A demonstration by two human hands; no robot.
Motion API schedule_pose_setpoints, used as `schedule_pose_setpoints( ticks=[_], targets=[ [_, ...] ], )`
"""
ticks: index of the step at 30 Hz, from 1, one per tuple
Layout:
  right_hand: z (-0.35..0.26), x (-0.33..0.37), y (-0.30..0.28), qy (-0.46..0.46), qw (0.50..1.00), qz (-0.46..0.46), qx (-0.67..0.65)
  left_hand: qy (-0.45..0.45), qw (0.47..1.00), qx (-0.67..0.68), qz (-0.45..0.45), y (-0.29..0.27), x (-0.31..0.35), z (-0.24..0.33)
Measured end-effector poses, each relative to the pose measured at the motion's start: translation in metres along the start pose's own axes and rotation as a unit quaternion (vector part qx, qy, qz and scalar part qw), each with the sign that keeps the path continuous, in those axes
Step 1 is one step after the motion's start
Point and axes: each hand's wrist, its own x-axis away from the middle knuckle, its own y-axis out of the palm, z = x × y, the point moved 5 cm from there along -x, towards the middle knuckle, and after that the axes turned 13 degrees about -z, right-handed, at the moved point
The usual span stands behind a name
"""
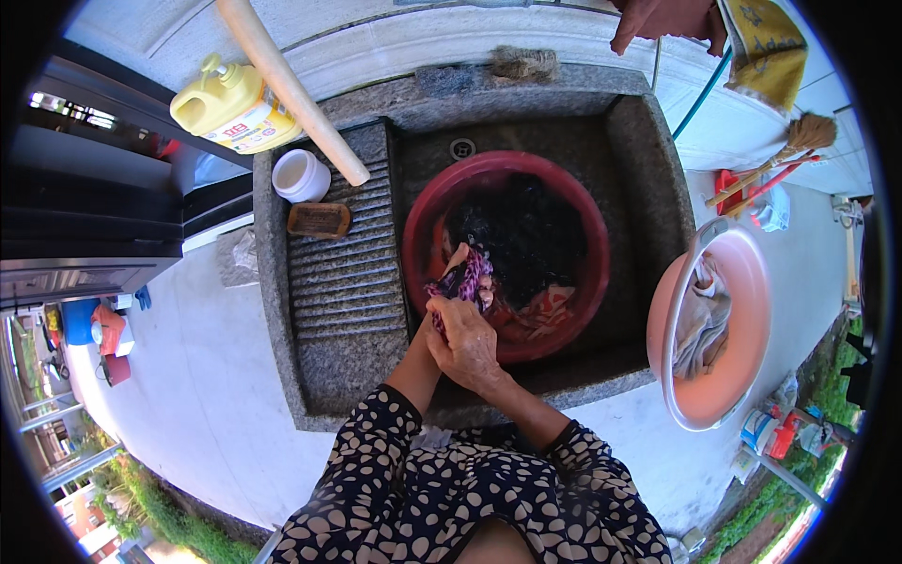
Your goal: The person washes a purple patterned cloth by hand in a red basin filled with water. They then scrub a red patterned cloth on a stone washboard using a brush and a bar of soap. The person repeatedly scrubs, rinses, and wrings the red cloth throughout the video.
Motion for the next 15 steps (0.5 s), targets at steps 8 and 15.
schedule_pose_setpoints(
  ticks=[8,15],
  targets=[
    [0.076,-0.057,-0.010,0.099,0.991,0.044,0.076,-0.027,0.970,-0.094,0.225,0.034,0.008,-0.010],
    [0.001,-0.033,0.018,-0.037,0.997,0.046,0.053,0.105,0.980,0.030,-0.164,-0.078,0.039,0.009]
  ],
)
